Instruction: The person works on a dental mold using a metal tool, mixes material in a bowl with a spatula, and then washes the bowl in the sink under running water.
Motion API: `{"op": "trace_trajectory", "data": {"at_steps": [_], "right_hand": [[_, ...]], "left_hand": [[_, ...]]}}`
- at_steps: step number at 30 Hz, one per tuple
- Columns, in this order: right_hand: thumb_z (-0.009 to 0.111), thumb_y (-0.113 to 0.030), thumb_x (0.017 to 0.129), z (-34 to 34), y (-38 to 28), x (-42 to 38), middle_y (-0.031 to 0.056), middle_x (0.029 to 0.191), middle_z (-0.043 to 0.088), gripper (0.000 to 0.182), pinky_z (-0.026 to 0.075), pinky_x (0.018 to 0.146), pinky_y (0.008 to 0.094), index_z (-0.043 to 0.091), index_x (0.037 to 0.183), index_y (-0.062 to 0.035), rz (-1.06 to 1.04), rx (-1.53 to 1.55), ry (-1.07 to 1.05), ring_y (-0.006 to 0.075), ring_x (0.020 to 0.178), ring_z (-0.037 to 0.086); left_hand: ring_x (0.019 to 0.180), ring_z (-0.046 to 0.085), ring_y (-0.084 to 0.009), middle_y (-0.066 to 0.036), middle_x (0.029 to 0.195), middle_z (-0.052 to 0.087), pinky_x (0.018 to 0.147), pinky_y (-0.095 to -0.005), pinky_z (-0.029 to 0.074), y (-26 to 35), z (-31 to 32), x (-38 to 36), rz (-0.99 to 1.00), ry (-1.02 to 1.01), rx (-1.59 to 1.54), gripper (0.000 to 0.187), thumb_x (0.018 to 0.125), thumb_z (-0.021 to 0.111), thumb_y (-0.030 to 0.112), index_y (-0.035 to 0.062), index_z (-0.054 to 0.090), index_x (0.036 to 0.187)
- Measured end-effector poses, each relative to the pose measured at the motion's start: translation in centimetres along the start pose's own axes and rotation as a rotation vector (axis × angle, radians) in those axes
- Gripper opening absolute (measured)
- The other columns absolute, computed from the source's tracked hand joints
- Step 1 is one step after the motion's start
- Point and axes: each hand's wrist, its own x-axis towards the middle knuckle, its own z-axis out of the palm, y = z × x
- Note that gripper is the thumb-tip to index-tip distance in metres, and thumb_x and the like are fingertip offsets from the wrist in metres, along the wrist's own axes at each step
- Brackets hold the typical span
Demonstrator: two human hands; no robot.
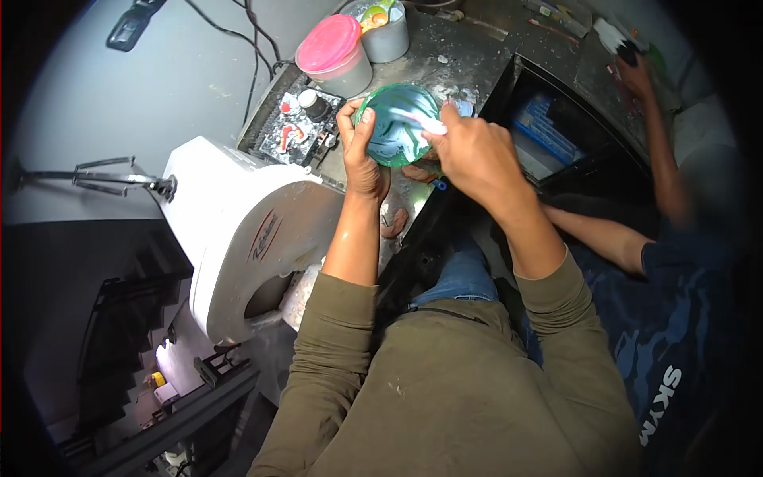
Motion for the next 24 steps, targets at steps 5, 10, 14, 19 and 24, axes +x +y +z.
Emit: {"op": "trace_trajectory", "data": {"at_steps": [5, 10, 14, 19, 24], "right_hand": [[0.058, -0.033, 0.098, 1.7, -1.7, -2.9, 0.0239, 0.073, 0.068, 0.035, 0.054, 0.063, 0.0528, 0.056, 0.100, 0.0022, -0.078, -0.001, -0.037, 0.0418, 0.070, 0.070], [0.057, -0.031, 0.098, 0.7, -1.9, -3.5, 0.0257, 0.072, 0.068, 0.032, 0.053, 0.063, 0.0558, 0.058, 0.099, 0.0009, 0.068, 0.040, 0.198, 0.0442, 0.070, 0.069], [0.057, -0.027, 0.096, 2.2, -2.2, -4.2, 0.0261, 0.074, 0.068, 0.028, 0.054, 0.066, 0.0552, 0.061, 0.091, 0.0001, -0.062, 0.059, 0.033, 0.0446, 0.071, 0.069], [0.054, -0.022, 0.094, 7.6, 1.0, -3.9, 0.0286, 0.082, 0.069, 0.024, 0.054, 0.072, 0.0560, 0.063, 0.090, -0.0006, 0.125, 0.060, 0.051, 0.0446, 0.082, 0.069], [0.043, -0.032, 0.106, 8.5, 0.4, -3.6, 0.0212, 0.066, 0.063, 0.044, 0.049, 0.057, 0.0505, 0.061, 0.080, -0.0022, 0.215, 0.480, -0.105, 0.0367, 0.059, 0.063]], "left_hand": [[0.107, 0.056, -0.0193, -0.010, 0.115, 0.057, 0.098, -0.0356, 0.045, 1.2, -0.1, -2.5, 0.063, 0.010, -0.112, 0.046, 0.090, 0.067, 0.021, 0.0110, 0.042, 0.128], [0.105, 0.057, -0.0197, -0.009, 0.112, 0.057, 0.097, -0.0357, 0.045, 1.8, 0.1, -3.3, 0.120, -0.010, -0.028, 0.047, 0.088, 0.066, 0.027, 0.0103, 0.044, 0.125], [0.104, 0.056, -0.0207, -0.010, 0.111, 0.056, 0.096, -0.0357, 0.045, 1.4, 0.2, -3.0, 0.124, -0.045, 0.000, 0.049, 0.084, 0.069, 0.025, 0.0104, 0.044, 0.123], [0.098, 0.057, -0.0175, -0.009, 0.105, 0.059, 0.091, -0.0319, 0.046, -1.2, -0.8, -1.4, 0.148, 0.019, 0.056, 0.050, 0.083, 0.070, 0.020, 0.0105, 0.043, 0.124], [0.097, 0.062, -0.0203, -0.010, 0.103, 0.061, 0.089, -0.0354, 0.051, -3.8, 1.0, -1.3, 0.067, 0.128, -0.245, 0.050, 0.101, 0.050, 0.058, 0.0096, 0.048, 0.116]]}}
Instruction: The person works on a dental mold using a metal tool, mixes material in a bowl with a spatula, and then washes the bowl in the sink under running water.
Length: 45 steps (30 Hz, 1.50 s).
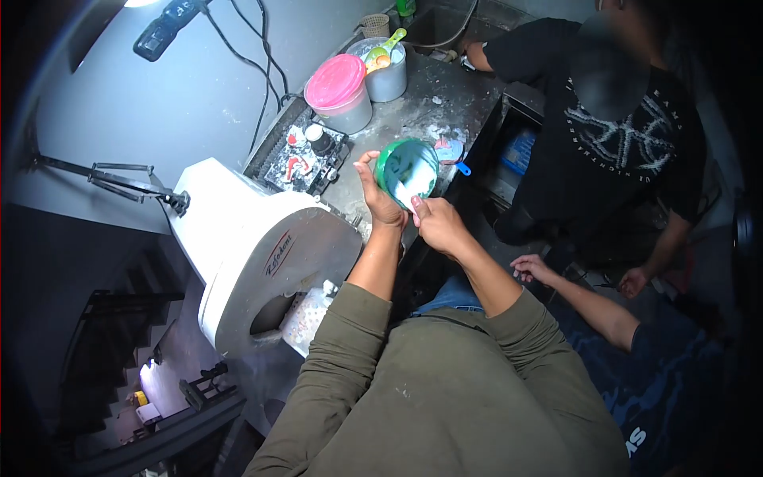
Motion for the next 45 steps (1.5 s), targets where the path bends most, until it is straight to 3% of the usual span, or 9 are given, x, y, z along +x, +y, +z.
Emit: {"op": "trace_trajectory", "data": {"at_steps": [3, 14, 17, 19, 22, 26, 34, 36, 45], "right_hand": [[0.038, -0.046, 0.109, -1.6, -0.2, 0.7, -0.0004, 0.059, 0.047, 0.050, 0.022, 0.038, 0.0247, 0.053, 0.080, -0.0076, 0.524, 0.727, -0.392, 0.0044, 0.041, 0.033], [0.041, -0.041, 0.109, -8.1, 4.7, 3.6, -0.0051, 0.064, 0.038, 0.038, 0.018, 0.040, 0.0192, 0.052, 0.093, -0.0083, 0.582, 1.054, -0.306, 0.0012, 0.047, 0.028], [0.045, -0.034, 0.108, -6.8, 9.8, 5.7, 0.0026, 0.065, 0.051, 0.034, 0.034, 0.042, 0.0274, 0.055, 0.094, -0.0047, 0.624, 0.694, -0.089, 0.0130, 0.046, 0.043], [0.053, -0.019, 0.102, -5.3, 13.0, 7.0, 0.0220, 0.085, 0.068, 0.021, 0.053, 0.067, 0.0455, 0.061, 0.100, 0.0011, 0.236, -0.212, 0.198, 0.0379, 0.076, 0.068], [0.053, -0.008, 0.096, -6.2, 7.3, 8.7, 0.0319, 0.103, 0.068, 0.020, 0.051, 0.092, 0.0500, 0.061, 0.109, 0.0044, 0.491, -0.287, 0.090, 0.0507, 0.104, 0.062], [0.051, -0.016, 0.098, -3.0, 9.8, 11.0, 0.0322, 0.112, 0.067, 0.028, 0.052, 0.094, 0.0529, 0.062, 0.111, 0.0069, 0.484, -0.450, 0.138, 0.0463, 0.107, 0.066], [0.044, -0.020, 0.100, -3.3, 9.1, 10.9, 0.0283, 0.113, 0.069, 0.034, 0.054, 0.095, 0.0502, 0.060, 0.116, 0.0064, 0.483, -0.550, 0.104, 0.0415, 0.107, 0.068], [0.044, -0.020, 0.100, -3.6, 9.0, 11.0, 0.0288, 0.113, 0.069, 0.035, 0.053, 0.095, 0.0507, 0.060, 0.114, 0.0071, 0.468, -0.541, 0.097, 0.0419, 0.107, 0.068], [0.047, -0.023, 0.101, -4.3, 10.2, 12.1, 0.0298, 0.112, 0.068, 0.036, 0.053, 0.095, 0.0512, 0.060, 0.113, 0.0088, 0.424, -0.514, 0.105, 0.0454, 0.107, 0.067]], "left_hand": [[0.094, 0.063, -0.0195, -0.010, 0.101, 0.063, 0.086, -0.0351, 0.052, -1.0, -0.3, 1.1, -0.032, 0.062, 0.093, 0.058, 0.102, 0.033, 0.066, 0.0108, 0.046, 0.115], [0.110, 0.064, -0.0248, -0.010, 0.115, 0.064, 0.097, -0.0425, 0.052, 0.3, -1.6, 3.7, 0.059, 0.351, -0.005, 0.050, 0.107, 0.037, 0.052, 0.0074, 0.055, 0.119], [0.110, 0.064, -0.0247, -0.010, 0.117, 0.064, 0.097, -0.0420, 0.051, 0.3, -2.2, 3.2, 0.065, 0.346, 0.006, 0.049, 0.106, 0.039, 0.051, 0.0076, 0.055, 0.121], [0.110, 0.065, -0.0259, -0.011, 0.118, 0.067, 0.099, -0.0428, 0.051, -0.3, -3.0, 2.9, 0.036, 0.364, -0.016, 0.054, 0.107, 0.037, 0.049, 0.0036, 0.061, 0.123], [0.109, 0.065, -0.0245, -0.009, 0.117, 0.067, 0.098, -0.0419, 0.051, -1.4, -4.4, 2.9, 0.014, 0.433, -0.026, 0.051, 0.107, 0.038, 0.047, 0.0045, 0.061, 0.122], [0.108, 0.061, -0.0201, -0.004, 0.111, 0.058, 0.095, -0.0389, 0.051, -1.3, -4.9, 3.1, 0.005, 0.412, -0.057, 0.032, 0.106, 0.046, 0.043, 0.0128, 0.047, 0.115], [0.109, 0.065, -0.0228, -0.007, 0.116, 0.067, 0.096, -0.0412, 0.051, -0.8, -4.5, 3.7, 0.047, 0.478, -0.073, 0.049, 0.107, 0.037, 0.047, 0.0065, 0.061, 0.122], [0.111, 0.060, -0.0200, -0.005, 0.113, 0.056, 0.097, -0.0380, 0.050, -0.6, -4.4, 3.7, 0.030, 0.418, -0.129, 0.034, 0.106, 0.047, 0.043, 0.0122, 0.044, 0.119], [0.109, 0.065, -0.0230, -0.007, 0.116, 0.067, 0.096, -0.0410, 0.051, -0.6, -3.9, 4.0, 0.031, 0.475, -0.110, 0.050, 0.107, 0.038, 0.048, 0.0065, 0.061, 0.122]]}}
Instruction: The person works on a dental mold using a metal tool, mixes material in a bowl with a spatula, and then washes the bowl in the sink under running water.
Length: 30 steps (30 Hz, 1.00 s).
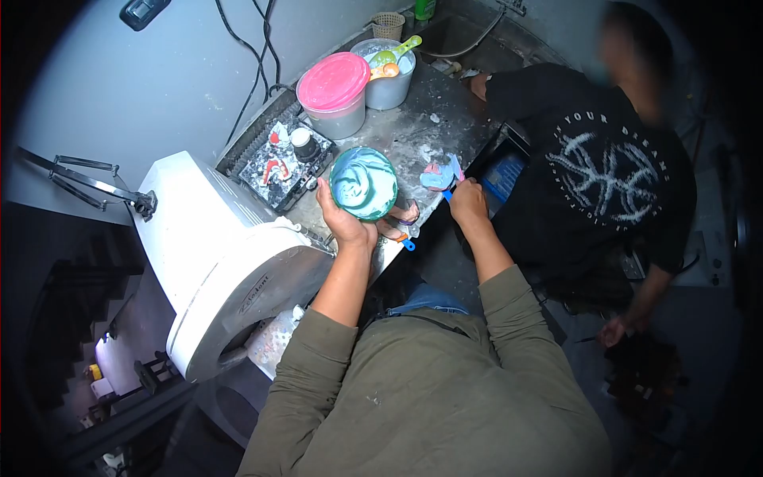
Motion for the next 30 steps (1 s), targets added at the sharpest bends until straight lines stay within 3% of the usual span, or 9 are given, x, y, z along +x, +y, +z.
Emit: {"op": "trace_trajectory", "data": {"at_steps": [1, 3, 7, 9, 25, 27, 30], "right_hand": [[0.047, -0.023, 0.101, 0.1, 0.2, 0.1, 0.0298, 0.112, 0.068, 0.036, 0.053, 0.095, 0.0512, 0.060, 0.113, 0.0088, 0.000, -0.001, 0.001, 0.0454, 0.107, 0.067], [0.049, -0.023, 0.101, 0.2, 0.5, 0.1, 0.0310, 0.111, 0.068, 0.035, 0.053, 0.094, 0.0511, 0.060, 0.111, 0.0086, 0.031, -0.010, 0.037, 0.0460, 0.106, 0.067], [0.051, -0.021, 0.100, -0.9, 1.1, 0.4, 0.0327, 0.113, 0.066, 0.034, 0.052, 0.094, 0.0508, 0.060, 0.110, 0.0091, 0.017, 0.088, 0.000, 0.0463, 0.107, 0.065], [0.052, -0.021, 0.100, -1.4, 0.7, 0.1, 0.0335, 0.114, 0.065, 0.033, 0.052, 0.094, 0.0506, 0.060, 0.111, 0.0089, 0.040, 0.071, -0.041, 0.0463, 0.109, 0.064], [0.053, -0.019, 0.101, -2.2, 1.3, -0.6, 0.0321, 0.121, 0.063, 0.032, 0.050, 0.098, 0.0495, 0.060, 0.118, 0.0070, 0.059, 0.071, -0.109, 0.0461, 0.115, 0.061], [0.053, -0.018, 0.100, -3.2, 0.8, -1.0, 0.0311, 0.125, 0.061, 0.030, 0.050, 0.098, 0.0492, 0.062, 0.119, 0.0040, 0.075, 0.064, -0.194, 0.0436, 0.117, 0.061], [0.054, -0.020, 0.100, -3.3, 0.7, -1.1, 0.0300, 0.124, 0.063, 0.029, 0.049, 0.097, 0.0496, 0.064, 0.117, 0.0013, 0.106, 0.046, -0.129, 0.0429, 0.116, 0.061]], "left_hand": [[0.109, 0.065, -0.0230, -0.007, 0.116, 0.067, 0.096, -0.0410, 0.051, 0.0, 0.0, 0.0, -0.001, 0.000, -0.001, 0.050, 0.107, 0.038, 0.048, 0.0065, 0.061, 0.122], [0.111, 0.061, -0.0205, -0.005, 0.113, 0.058, 0.096, -0.0383, 0.051, 0.2, -0.1, -0.2, -0.020, -0.056, -0.016, 0.034, 0.106, 0.044, 0.044, 0.0119, 0.046, 0.117], [0.110, 0.063, -0.0219, -0.006, 0.114, 0.060, 0.095, -0.0396, 0.052, 0.4, 0.3, -0.5, -0.022, -0.035, -0.018, 0.037, 0.106, 0.044, 0.045, 0.0105, 0.048, 0.118], [0.110, 0.065, -0.0236, -0.008, 0.118, 0.067, 0.097, -0.0418, 0.051, 0.6, 0.8, -0.8, -0.036, -0.002, 0.003, 0.049, 0.106, 0.039, 0.047, 0.0064, 0.061, 0.123], [0.112, 0.064, -0.0251, -0.008, 0.119, 0.066, 0.098, -0.0427, 0.050, 0.5, 0.4, -0.5, -0.057, 0.080, 0.037, 0.047, 0.105, 0.042, 0.047, 0.0067, 0.061, 0.121], [0.112, 0.064, -0.0252, -0.008, 0.119, 0.066, 0.098, -0.0429, 0.050, 0.5, 0.3, -0.5, -0.062, 0.075, 0.037, 0.047, 0.105, 0.042, 0.046, 0.0070, 0.061, 0.121], [0.111, 0.064, -0.0246, -0.007, 0.119, 0.066, 0.098, -0.0429, 0.050, 0.5, 0.3, -0.6, -0.062, 0.068, 0.038, 0.046, 0.105, 0.042, 0.046, 0.0072, 0.061, 0.120]]}}
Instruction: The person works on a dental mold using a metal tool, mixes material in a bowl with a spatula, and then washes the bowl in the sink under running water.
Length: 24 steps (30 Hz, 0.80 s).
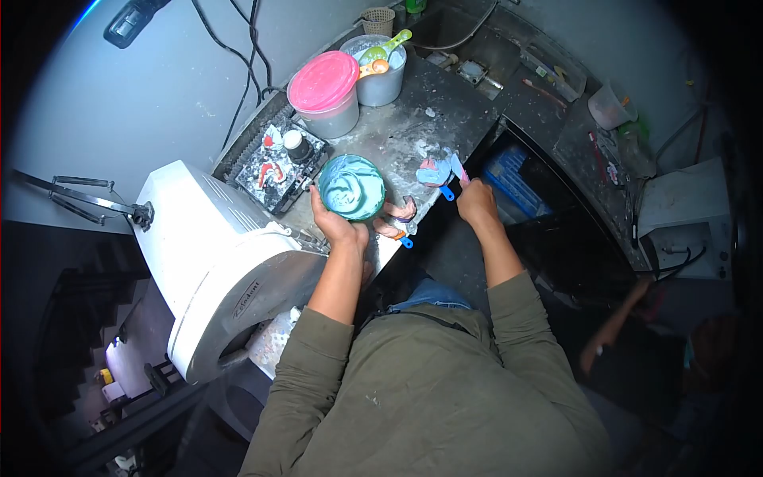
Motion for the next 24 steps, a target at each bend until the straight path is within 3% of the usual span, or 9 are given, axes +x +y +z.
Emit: {"op": "trace_trajectory", "data": {"at_steps": [3, 7, 10, 12, 15, 19, 21, 23, 24], "right_hand": [[0.054, -0.023, 0.100, -3.5, -1.3, -3.2, 0.0304, 0.111, 0.067, 0.030, 0.051, 0.092, 0.0517, 0.067, 0.109, 0.0021, -0.118, 0.073, 0.006, 0.0455, 0.108, 0.064], [0.056, -0.028, 0.099, -6.0, -4.7, -9.3, 0.0281, 0.089, 0.070, 0.034, 0.053, 0.081, 0.0549, 0.068, 0.094, 0.0038, -0.491, 0.177, -0.081, 0.0500, 0.088, 0.067], [0.063, -0.041, 0.095, -3.3, -6.0, -10.7, 0.0257, 0.088, 0.071, 0.044, 0.054, 0.076, 0.0527, 0.067, 0.098, 0.0024, -0.594, -0.048, -0.152, 0.0461, 0.085, 0.069], [0.070, -0.057, 0.085, -2.9, -6.4, -11.1, 0.0226, 0.088, 0.072, 0.062, 0.055, 0.075, 0.0501, 0.064, 0.104, 0.0022, -0.630, -0.075, -0.096, 0.0418, 0.085, 0.071], [0.073, -0.060, 0.081, -4.3, -5.0, -10.4, 0.0222, 0.088, 0.072, 0.068, 0.055, 0.075, 0.0487, 0.062, 0.105, 0.0026, -0.645, 0.194, 0.030, 0.0414, 0.086, 0.070], [0.080, -0.033, 0.085, -4.8, -0.7, -3.7, 0.0164, 0.074, 0.069, 0.037, 0.052, 0.065, 0.0414, 0.065, 0.081, 0.0005, -0.417, 0.567, 0.186, 0.0341, 0.071, 0.070], [0.079, -0.026, 0.087, -0.9, 3.6, 1.5, 0.0119, 0.075, 0.071, 0.028, 0.051, 0.065, 0.0349, 0.067, 0.082, -0.0008, -0.252, 0.561, 0.054, 0.0225, 0.067, 0.068], [0.080, -0.024, 0.087, 4.3, 7.5, 4.2, 0.0121, 0.081, 0.072, 0.031, 0.051, 0.065, 0.0316, 0.069, 0.095, 0.0038, -0.288, 0.600, 0.082, 0.0161, 0.068, 0.065], [0.080, -0.024, 0.087, 5.3, 7.6, 4.5, 0.0114, 0.082, 0.072, 0.031, 0.050, 0.065, 0.0308, 0.069, 0.098, 0.0040, -0.192, 0.700, -0.076, 0.0146, 0.070, 0.065]], "left_hand": [[0.111, 0.064, -0.0242, -0.007, 0.119, 0.068, 0.100, -0.0428, 0.049, 0.0, 0.0, 0.3, -0.023, 0.030, 0.046, 0.048, 0.106, 0.038, 0.045, 0.0074, 0.064, 0.122], [0.109, 0.065, -0.0242, -0.008, 0.116, 0.069, 0.100, -0.0426, 0.049, -1.2, -0.6, -0.2, -0.144, -0.051, 0.106, 0.048, 0.104, 0.043, 0.047, 0.0063, 0.064, 0.119], [0.110, 0.066, -0.0277, -0.012, 0.118, 0.069, 0.099, -0.0433, 0.050, -2.5, -0.9, -1.8, -0.272, -0.100, 0.053, 0.052, 0.102, 0.043, 0.049, 0.0052, 0.063, 0.121], [0.112, 0.064, -0.0300, -0.013, 0.122, 0.067, 0.102, -0.0448, 0.049, -2.6, -1.8, -2.6, -0.325, -0.101, 0.017, 0.052, 0.102, 0.040, 0.046, 0.0042, 0.062, 0.124], [0.116, 0.062, -0.0339, -0.017, 0.127, 0.064, 0.105, -0.0477, 0.048, -2.1, -2.5, -3.1, -0.382, -0.090, -0.032, 0.054, 0.100, 0.038, 0.043, 0.0028, 0.058, 0.130], [0.120, 0.059, -0.0333, -0.016, 0.130, 0.063, 0.106, -0.0509, 0.046, -1.3, -2.0, -2.8, -0.357, -0.136, -0.113, 0.051, 0.100, 0.039, 0.040, 0.0043, 0.058, 0.131], [0.120, 0.059, -0.0326, -0.015, 0.130, 0.063, 0.106, -0.0512, 0.046, -0.8, -1.4, -2.8, -0.351, -0.169, -0.180, 0.049, 0.101, 0.039, 0.038, 0.0048, 0.059, 0.131], [0.120, 0.059, -0.0320, -0.013, 0.129, 0.063, 0.105, -0.0498, 0.046, -0.4, -0.9, -2.7, -0.326, -0.176, -0.174, 0.048, 0.101, 0.040, 0.037, 0.0055, 0.059, 0.131], [0.120, 0.059, -0.0319, -0.013, 0.130, 0.063, 0.105, -0.0497, 0.046, 0.0, -0.6, -2.7, -0.315, -0.175, -0.188, 0.048, 0.101, 0.040, 0.038, 0.0060, 0.059, 0.131]]}}
